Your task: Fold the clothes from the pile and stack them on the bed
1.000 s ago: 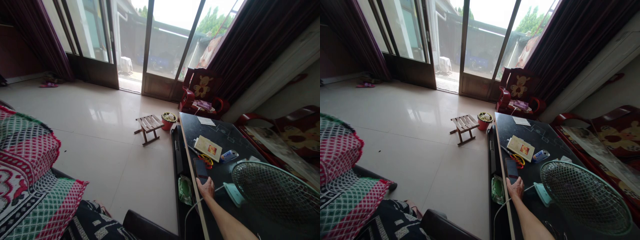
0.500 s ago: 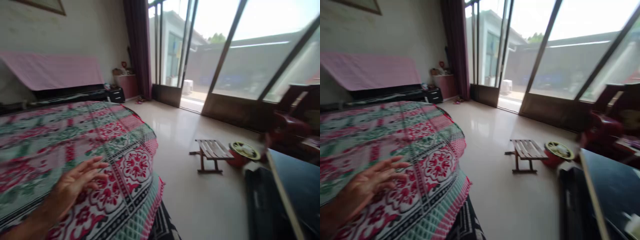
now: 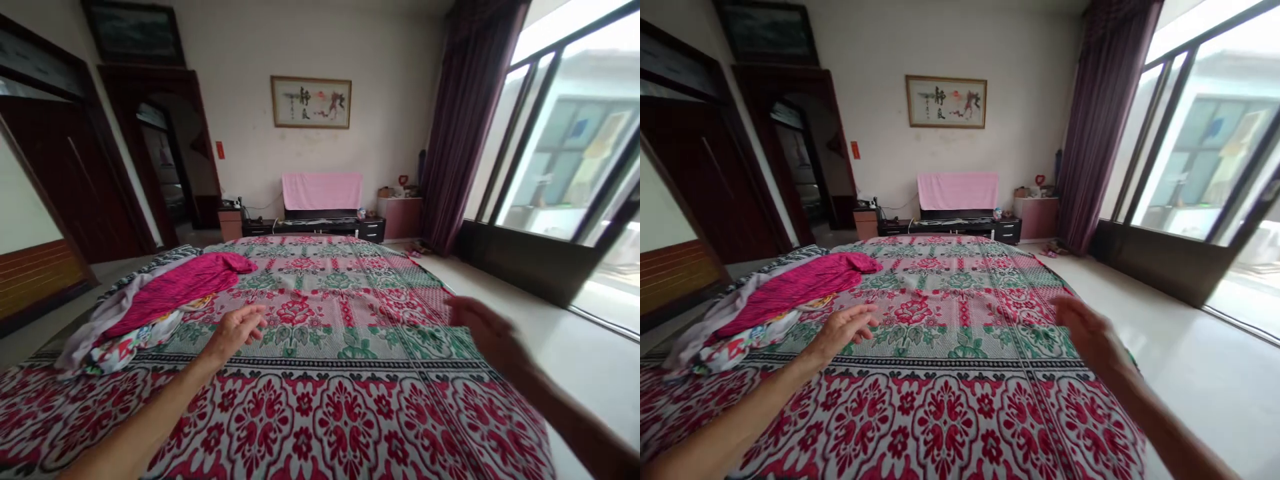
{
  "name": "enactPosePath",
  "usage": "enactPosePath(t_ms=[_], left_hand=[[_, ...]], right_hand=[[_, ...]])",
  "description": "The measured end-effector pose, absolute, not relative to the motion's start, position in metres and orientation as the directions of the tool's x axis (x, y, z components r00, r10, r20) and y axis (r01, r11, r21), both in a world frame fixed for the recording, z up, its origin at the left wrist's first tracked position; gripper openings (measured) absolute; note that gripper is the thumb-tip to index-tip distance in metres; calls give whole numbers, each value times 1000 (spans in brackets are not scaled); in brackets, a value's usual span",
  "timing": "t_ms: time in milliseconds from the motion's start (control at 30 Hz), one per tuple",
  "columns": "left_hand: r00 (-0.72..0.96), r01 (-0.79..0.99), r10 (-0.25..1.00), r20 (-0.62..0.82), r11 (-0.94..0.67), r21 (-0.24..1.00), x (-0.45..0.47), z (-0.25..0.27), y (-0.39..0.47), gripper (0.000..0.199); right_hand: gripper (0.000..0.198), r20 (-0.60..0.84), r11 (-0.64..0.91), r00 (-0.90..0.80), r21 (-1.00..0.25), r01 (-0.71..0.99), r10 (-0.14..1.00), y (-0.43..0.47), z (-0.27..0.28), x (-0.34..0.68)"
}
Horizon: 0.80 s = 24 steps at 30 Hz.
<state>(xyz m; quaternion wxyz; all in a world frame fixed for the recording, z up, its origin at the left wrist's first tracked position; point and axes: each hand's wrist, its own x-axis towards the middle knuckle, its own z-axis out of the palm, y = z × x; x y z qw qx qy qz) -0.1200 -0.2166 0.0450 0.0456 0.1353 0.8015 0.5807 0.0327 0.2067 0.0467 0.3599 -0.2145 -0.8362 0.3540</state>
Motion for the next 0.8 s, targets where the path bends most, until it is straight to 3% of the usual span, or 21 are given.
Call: enactPosePath(t_ms=[67, 133, 167, 233, 333, 433, 600, 667, 800], left_hand=[[-972, 163, 213, 98, 315, 935, -132, 41, -237, 54], [-980, 162, 165, 108, 359, 919, -142, 41, -253, 52], [-982, 169, 147, 120, 389, 906, -146, 42, -260, 51], [-980, 198, 115, 162, 468, 861, -155, 48, -274, 47], [-960, 233, 42, 278, 670, 705, -172, 62, -296, 40], [-900, 192, -22, 436, 877, 441, -190, 76, -317, 37], [-821, 78, 21, 571, 994, 75, -226, 97, -358, 41], [-816, 9, -9, 579, 1000, 28, -240, 105, -378, 45], [-839, -190, -227, 495, 974, 125, -260, 113, -403, 52]], right_hand=[[26, 460, 737, -825, -671, -80, 329, 151, 66, -13], [26, 456, 781, -887, -580, -233, 73, 87, 69, -62], [25, 462, 798, -887, -532, -284, -8, 57, 64, -85], [28, 460, 806, -886, -503, -313, -57, 7, 46, -121], [32, 446, 777, -894, -545, -314, -48, -33, 17, -152], [34, 422, 761, -906, -599, -251, 34, -43, -1, -167], [32, 351, 780, -907, -624, -42, 232, -40, -4, -185], [32, 339, 776, -905, -631, -15, 258, -39, -3, -191], [32, 306, 728, -914, -686, -18, 266, -35, -6, -197]])
